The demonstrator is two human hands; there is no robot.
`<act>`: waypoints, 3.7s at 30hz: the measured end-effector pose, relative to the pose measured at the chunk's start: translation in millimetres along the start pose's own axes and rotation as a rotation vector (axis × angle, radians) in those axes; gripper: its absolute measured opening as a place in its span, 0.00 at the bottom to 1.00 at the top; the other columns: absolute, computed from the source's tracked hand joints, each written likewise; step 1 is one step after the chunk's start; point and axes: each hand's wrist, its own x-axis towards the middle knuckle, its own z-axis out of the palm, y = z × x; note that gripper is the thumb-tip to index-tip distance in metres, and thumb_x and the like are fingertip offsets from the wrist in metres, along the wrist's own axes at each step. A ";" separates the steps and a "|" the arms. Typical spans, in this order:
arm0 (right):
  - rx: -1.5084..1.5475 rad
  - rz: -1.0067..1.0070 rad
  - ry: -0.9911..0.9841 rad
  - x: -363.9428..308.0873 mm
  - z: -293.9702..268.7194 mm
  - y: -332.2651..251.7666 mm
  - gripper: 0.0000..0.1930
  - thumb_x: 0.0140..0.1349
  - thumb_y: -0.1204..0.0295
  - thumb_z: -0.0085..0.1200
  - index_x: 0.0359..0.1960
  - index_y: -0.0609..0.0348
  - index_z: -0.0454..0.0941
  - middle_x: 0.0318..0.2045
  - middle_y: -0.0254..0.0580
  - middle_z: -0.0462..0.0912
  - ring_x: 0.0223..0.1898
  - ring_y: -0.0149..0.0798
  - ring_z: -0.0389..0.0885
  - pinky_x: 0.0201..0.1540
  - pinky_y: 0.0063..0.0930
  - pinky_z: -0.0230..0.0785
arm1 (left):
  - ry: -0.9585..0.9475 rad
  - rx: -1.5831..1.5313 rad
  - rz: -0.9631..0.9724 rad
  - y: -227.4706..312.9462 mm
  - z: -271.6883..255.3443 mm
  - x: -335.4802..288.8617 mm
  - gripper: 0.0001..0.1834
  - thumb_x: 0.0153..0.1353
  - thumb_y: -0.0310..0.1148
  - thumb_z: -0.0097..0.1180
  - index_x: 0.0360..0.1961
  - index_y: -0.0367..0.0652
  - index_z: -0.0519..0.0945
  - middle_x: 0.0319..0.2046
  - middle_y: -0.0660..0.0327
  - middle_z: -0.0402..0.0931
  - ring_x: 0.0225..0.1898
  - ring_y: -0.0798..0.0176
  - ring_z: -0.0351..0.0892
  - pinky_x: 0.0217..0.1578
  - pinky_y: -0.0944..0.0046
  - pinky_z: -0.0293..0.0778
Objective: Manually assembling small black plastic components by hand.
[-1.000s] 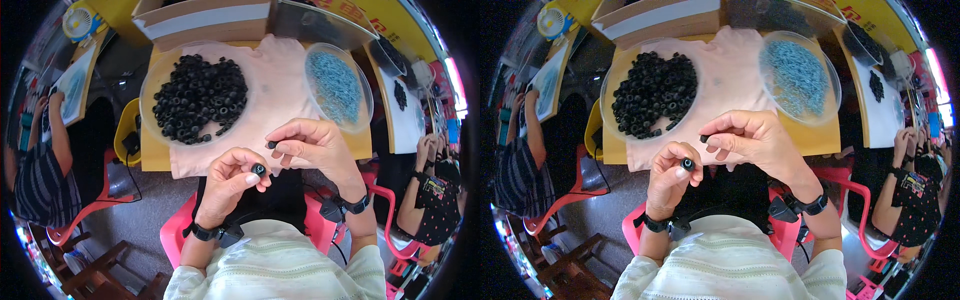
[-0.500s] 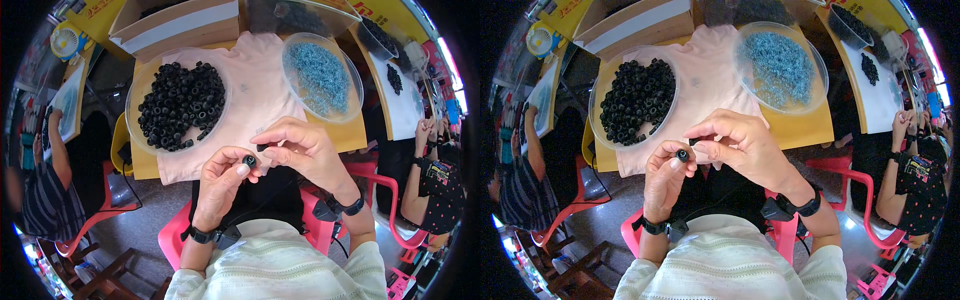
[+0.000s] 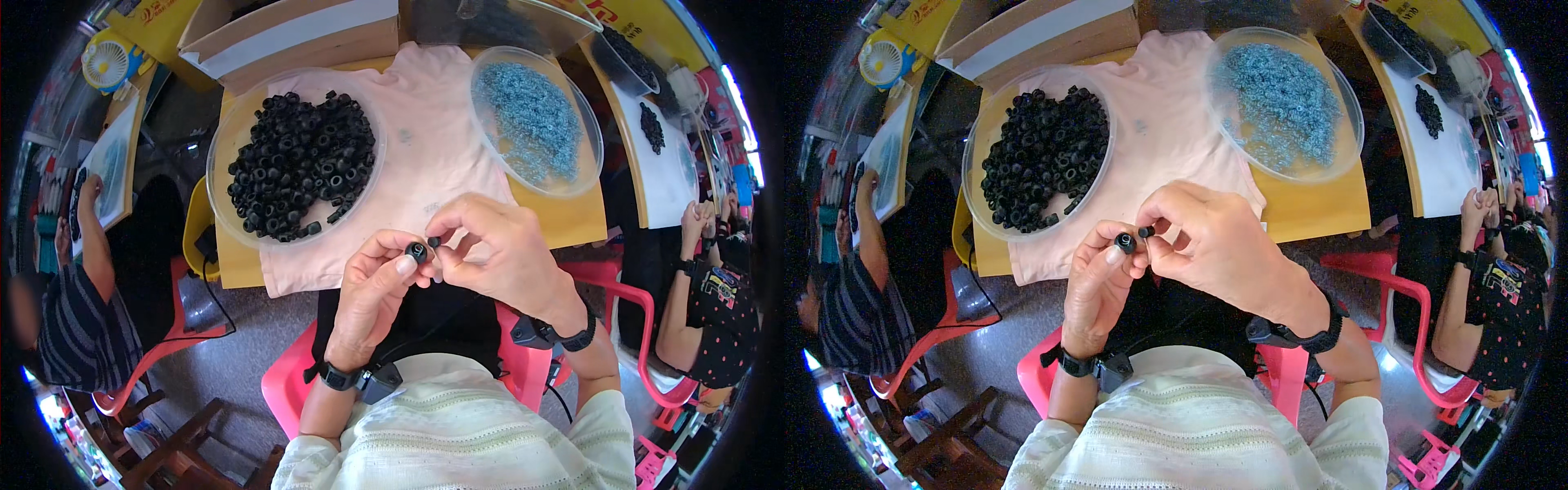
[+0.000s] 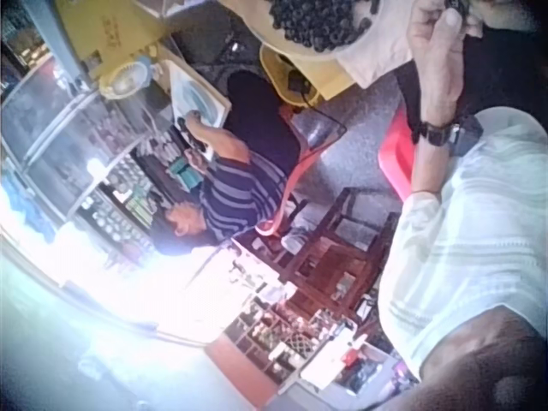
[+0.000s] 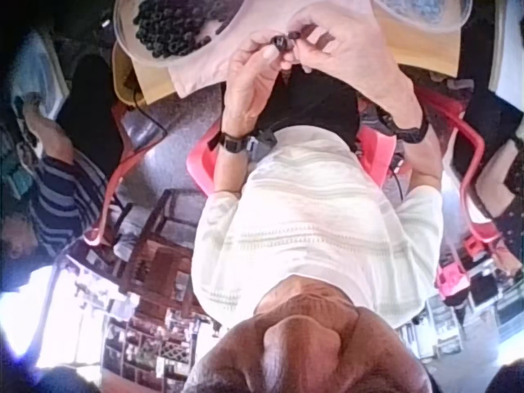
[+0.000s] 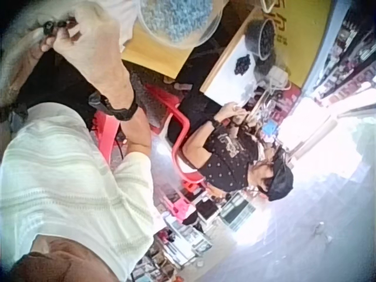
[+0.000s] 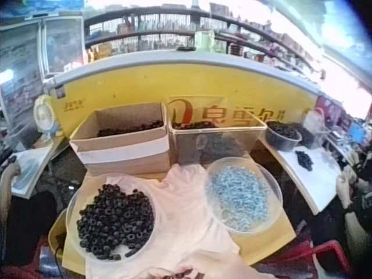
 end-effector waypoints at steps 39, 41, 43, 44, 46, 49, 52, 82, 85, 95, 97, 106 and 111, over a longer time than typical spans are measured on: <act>0.473 0.208 -0.042 -5.9 1.9 13.3 0.08 0.64 0.76 0.60 0.43 0.64 0.81 0.32 0.35 0.81 0.30 0.24 0.80 0.29 0.15 0.73 | 0.114 0.129 0.035 -1.4 -0.3 -1.2 0.11 0.62 0.28 0.62 0.43 0.35 0.78 0.37 0.57 0.82 0.37 0.66 0.82 0.39 0.71 0.80; 0.337 0.118 -0.001 -6.9 5.6 14.1 0.08 0.63 0.77 0.60 0.42 0.65 0.80 0.32 0.38 0.81 0.31 0.27 0.82 0.30 0.18 0.75 | 0.113 0.109 0.041 -4.5 -2.7 -0.5 0.10 0.62 0.27 0.62 0.43 0.36 0.78 0.38 0.57 0.82 0.37 0.65 0.83 0.40 0.70 0.80; 0.170 0.015 0.023 -8.1 6.4 14.3 0.08 0.61 0.79 0.60 0.42 0.64 0.80 0.33 0.41 0.81 0.31 0.30 0.83 0.31 0.20 0.76 | 0.110 0.071 0.020 -6.2 -3.0 -0.3 0.09 0.62 0.26 0.62 0.43 0.37 0.78 0.39 0.57 0.82 0.39 0.65 0.83 0.42 0.69 0.80; 0.087 -0.036 0.033 -8.5 6.6 14.4 0.08 0.61 0.80 0.60 0.42 0.64 0.80 0.33 0.42 0.81 0.31 0.32 0.83 0.32 0.21 0.77 | 0.110 0.043 -0.002 -6.7 -3.0 -0.7 0.08 0.62 0.25 0.61 0.43 0.38 0.79 0.40 0.56 0.82 0.39 0.66 0.82 0.44 0.68 0.80; 0.009 -0.071 0.051 -11.5 6.3 12.0 0.10 0.58 0.81 0.61 0.42 0.64 0.79 0.35 0.43 0.81 0.31 0.34 0.84 0.33 0.23 0.78 | 0.111 -0.007 -0.040 -6.9 -2.0 -0.4 0.07 0.63 0.24 0.61 0.42 0.38 0.79 0.42 0.56 0.82 0.42 0.65 0.82 0.47 0.65 0.79; -0.111 -0.129 0.090 -14.9 9.7 7.8 0.15 0.54 0.80 0.64 0.44 0.63 0.78 0.37 0.44 0.81 0.32 0.36 0.83 0.33 0.25 0.79 | 0.105 -0.059 -0.079 -6.6 1.2 0.2 0.07 0.64 0.24 0.59 0.42 0.39 0.79 0.43 0.56 0.82 0.45 0.63 0.82 0.51 0.62 0.78; -0.210 -0.173 0.115 -16.9 12.5 10.2 0.20 0.48 0.79 0.66 0.45 0.62 0.77 0.39 0.43 0.80 0.34 0.39 0.82 0.32 0.29 0.78 | 0.091 -0.087 -0.104 -6.5 3.4 0.6 0.06 0.65 0.25 0.58 0.43 0.40 0.79 0.44 0.55 0.82 0.48 0.60 0.82 0.54 0.59 0.76; -0.357 -0.183 0.216 13.5 -40.1 -0.5 0.15 0.49 0.77 0.67 0.41 0.60 0.81 0.32 0.38 0.82 0.26 0.26 0.78 0.25 0.20 0.69 | 0.151 0.430 0.136 19.5 34.8 0.5 0.14 0.67 0.25 0.55 0.52 0.32 0.78 0.43 0.53 0.82 0.45 0.62 0.82 0.49 0.63 0.78; -0.498 -0.142 0.344 64.6 -81.2 -14.8 0.12 0.54 0.71 0.65 0.38 0.61 0.80 0.30 0.41 0.82 0.31 0.32 0.82 0.34 0.26 0.73 | 0.304 0.660 0.325 49.0 12.2 -11.7 0.12 0.67 0.23 0.54 0.50 0.31 0.78 0.41 0.54 0.82 0.41 0.64 0.82 0.44 0.66 0.78; -0.815 -0.040 0.542 189.8 -165.1 33.9 0.17 0.63 0.63 0.58 0.41 0.69 0.81 0.29 0.51 0.84 0.33 0.42 0.83 0.39 0.31 0.73 | 0.597 1.479 0.580 99.1 -18.5 1.0 0.06 0.59 0.22 0.63 0.38 0.36 0.85 0.32 0.61 0.81 0.30 0.71 0.76 0.31 0.72 0.70; -0.847 0.117 0.440 198.8 -170.2 41.6 0.17 0.63 0.63 0.58 0.41 0.69 0.82 0.31 0.52 0.84 0.35 0.44 0.83 0.41 0.31 0.73 | 0.560 1.561 0.567 94.5 -12.5 6.5 0.06 0.55 0.21 0.65 0.35 0.38 0.85 0.32 0.59 0.80 0.33 0.63 0.77 0.32 0.67 0.71; -0.568 0.027 0.235 118.9 -120.6 11.4 0.13 0.63 0.66 0.61 0.45 0.59 0.83 0.34 0.34 0.85 0.34 0.24 0.78 0.38 0.20 0.69 | 0.409 1.875 0.557 85.3 -17.0 29.0 0.11 0.51 0.23 0.66 0.38 0.36 0.83 0.35 0.58 0.74 0.40 0.54 0.70 0.41 0.59 0.69; -0.451 0.034 0.005 51.3 -62.7 5.7 0.07 0.59 0.71 0.60 0.34 0.63 0.81 0.28 0.45 0.82 0.30 0.40 0.82 0.34 0.31 0.72 | 0.368 1.933 0.534 77.7 -20.4 33.5 0.13 0.51 0.22 0.65 0.39 0.38 0.84 0.35 0.58 0.73 0.40 0.54 0.70 0.42 0.58 0.68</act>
